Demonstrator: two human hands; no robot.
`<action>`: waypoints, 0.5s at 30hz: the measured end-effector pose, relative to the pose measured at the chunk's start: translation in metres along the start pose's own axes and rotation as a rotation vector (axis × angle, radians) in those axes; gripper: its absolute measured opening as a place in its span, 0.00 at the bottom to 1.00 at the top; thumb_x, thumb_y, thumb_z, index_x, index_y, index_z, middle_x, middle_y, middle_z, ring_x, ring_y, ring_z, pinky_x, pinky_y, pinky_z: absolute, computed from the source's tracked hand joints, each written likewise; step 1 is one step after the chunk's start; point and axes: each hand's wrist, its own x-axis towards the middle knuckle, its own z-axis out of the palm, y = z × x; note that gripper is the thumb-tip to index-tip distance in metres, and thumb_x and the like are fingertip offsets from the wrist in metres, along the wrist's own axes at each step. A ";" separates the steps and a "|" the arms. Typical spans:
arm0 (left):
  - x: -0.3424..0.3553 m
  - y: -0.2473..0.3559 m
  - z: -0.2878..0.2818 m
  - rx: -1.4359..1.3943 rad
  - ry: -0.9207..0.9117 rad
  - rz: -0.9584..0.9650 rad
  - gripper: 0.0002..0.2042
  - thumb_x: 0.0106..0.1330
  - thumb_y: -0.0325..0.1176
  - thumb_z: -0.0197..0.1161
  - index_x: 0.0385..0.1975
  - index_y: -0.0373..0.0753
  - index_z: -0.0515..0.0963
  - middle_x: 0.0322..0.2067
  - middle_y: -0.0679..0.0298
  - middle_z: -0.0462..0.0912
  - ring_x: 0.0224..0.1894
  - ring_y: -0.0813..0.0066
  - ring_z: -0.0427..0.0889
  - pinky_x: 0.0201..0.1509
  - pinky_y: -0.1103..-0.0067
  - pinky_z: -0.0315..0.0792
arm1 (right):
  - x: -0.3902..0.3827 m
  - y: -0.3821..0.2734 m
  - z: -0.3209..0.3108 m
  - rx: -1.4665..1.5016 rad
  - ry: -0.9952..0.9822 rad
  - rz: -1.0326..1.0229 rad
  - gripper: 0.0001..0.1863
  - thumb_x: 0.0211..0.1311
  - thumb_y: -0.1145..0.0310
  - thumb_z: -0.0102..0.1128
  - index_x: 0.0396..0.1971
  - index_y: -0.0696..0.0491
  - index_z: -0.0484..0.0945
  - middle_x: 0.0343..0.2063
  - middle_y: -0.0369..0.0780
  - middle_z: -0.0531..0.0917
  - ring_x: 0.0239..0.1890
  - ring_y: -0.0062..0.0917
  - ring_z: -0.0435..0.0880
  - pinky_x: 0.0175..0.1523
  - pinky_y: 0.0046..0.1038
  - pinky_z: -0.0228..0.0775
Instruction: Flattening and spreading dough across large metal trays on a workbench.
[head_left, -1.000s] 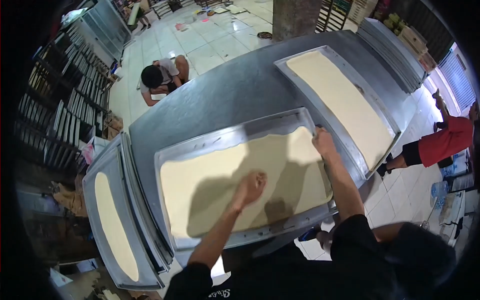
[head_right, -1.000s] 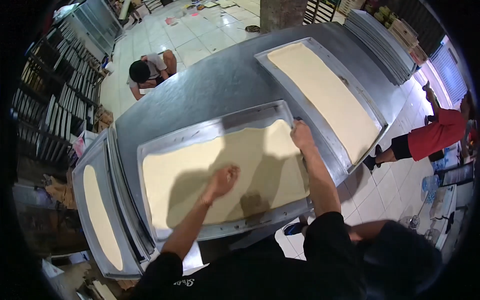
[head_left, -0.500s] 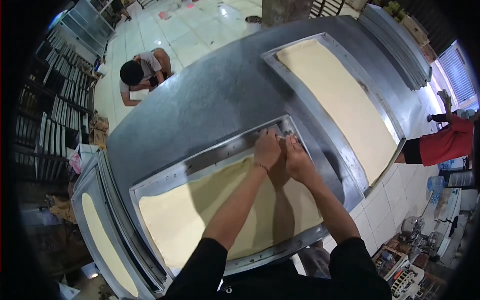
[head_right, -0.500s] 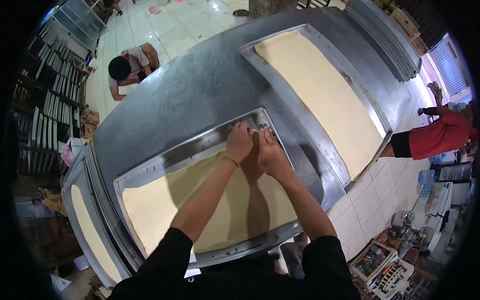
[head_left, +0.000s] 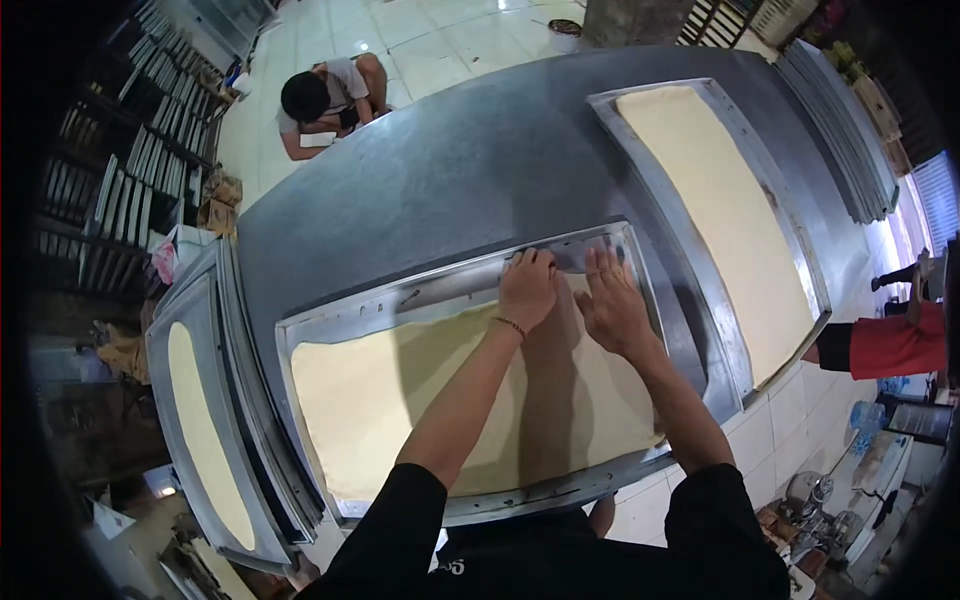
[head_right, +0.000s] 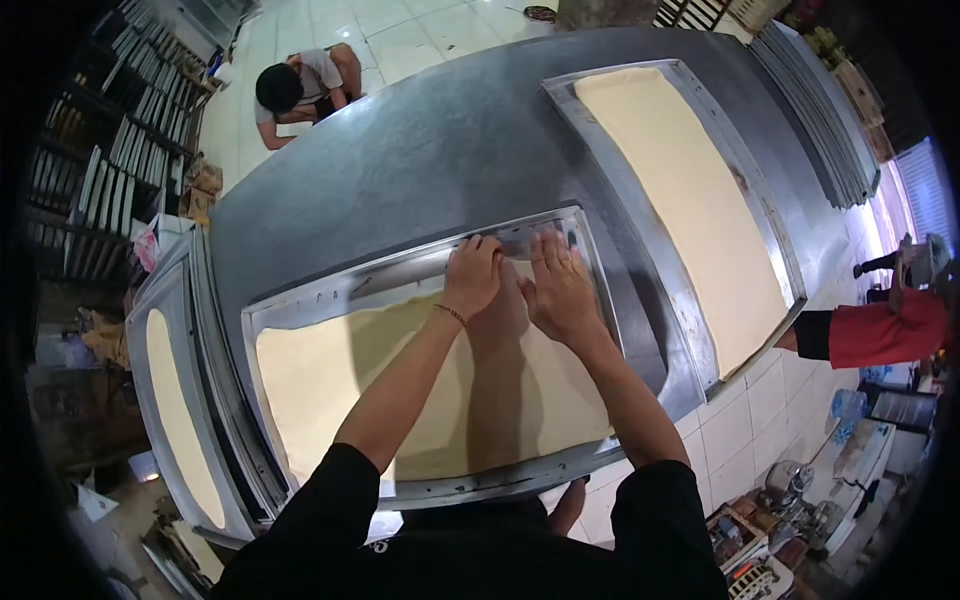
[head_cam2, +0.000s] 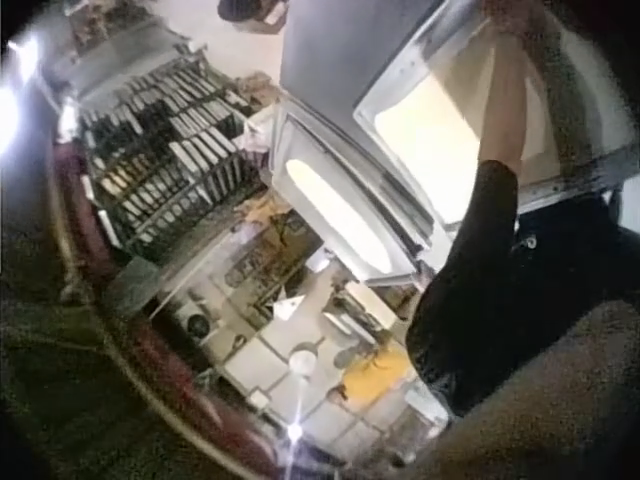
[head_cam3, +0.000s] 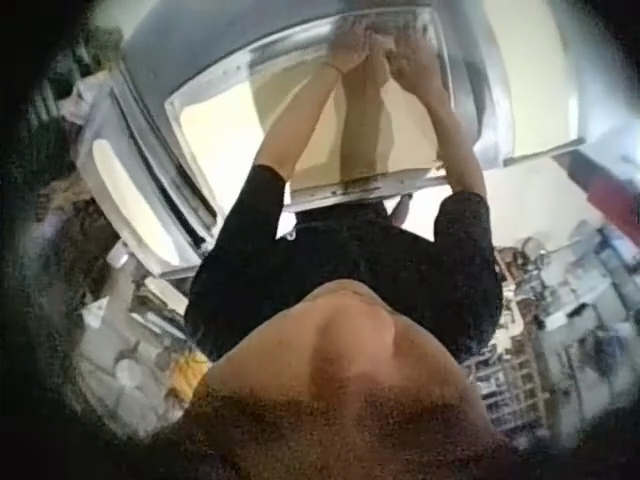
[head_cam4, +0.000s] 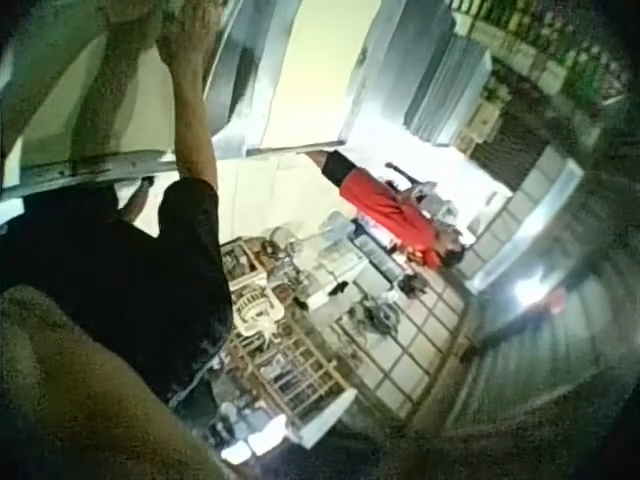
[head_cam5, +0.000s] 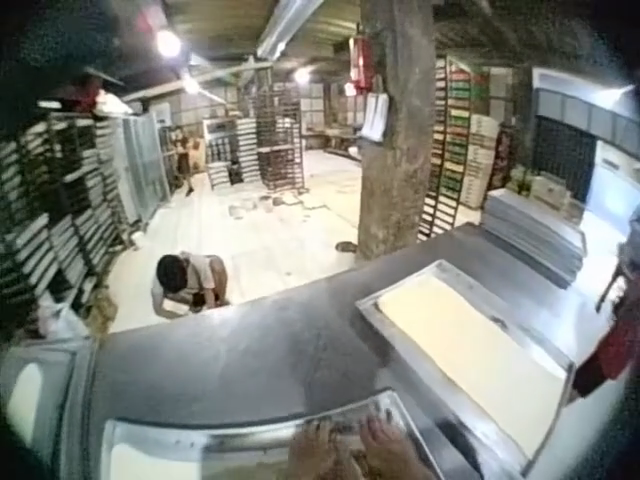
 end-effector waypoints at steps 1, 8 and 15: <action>-0.008 0.001 0.001 -0.005 0.003 -0.007 0.04 0.59 0.32 0.53 0.32 0.42 0.72 0.31 0.60 0.72 0.33 0.61 0.71 0.40 0.70 0.64 | -0.001 0.001 0.003 -0.005 -0.006 -0.005 0.32 0.64 0.59 0.42 0.60 0.66 0.54 0.62 0.56 0.58 0.65 0.50 0.53 0.66 0.46 0.46; -0.041 -0.030 -0.034 0.167 0.055 -0.020 0.06 0.58 0.33 0.53 0.33 0.42 0.72 0.33 0.58 0.71 0.35 0.61 0.70 0.42 0.69 0.62 | 0.007 -0.021 0.020 -0.007 -0.217 -0.007 0.33 0.65 0.56 0.40 0.62 0.64 0.51 0.64 0.54 0.53 0.67 0.50 0.49 0.67 0.47 0.42; -0.080 -0.054 -0.056 0.288 0.099 -0.034 0.07 0.60 0.32 0.51 0.35 0.41 0.73 0.31 0.59 0.73 0.36 0.60 0.70 0.44 0.71 0.62 | 0.012 -0.067 0.041 -0.051 -0.363 -0.061 0.34 0.64 0.54 0.39 0.63 0.62 0.51 0.65 0.53 0.51 0.67 0.50 0.47 0.67 0.47 0.41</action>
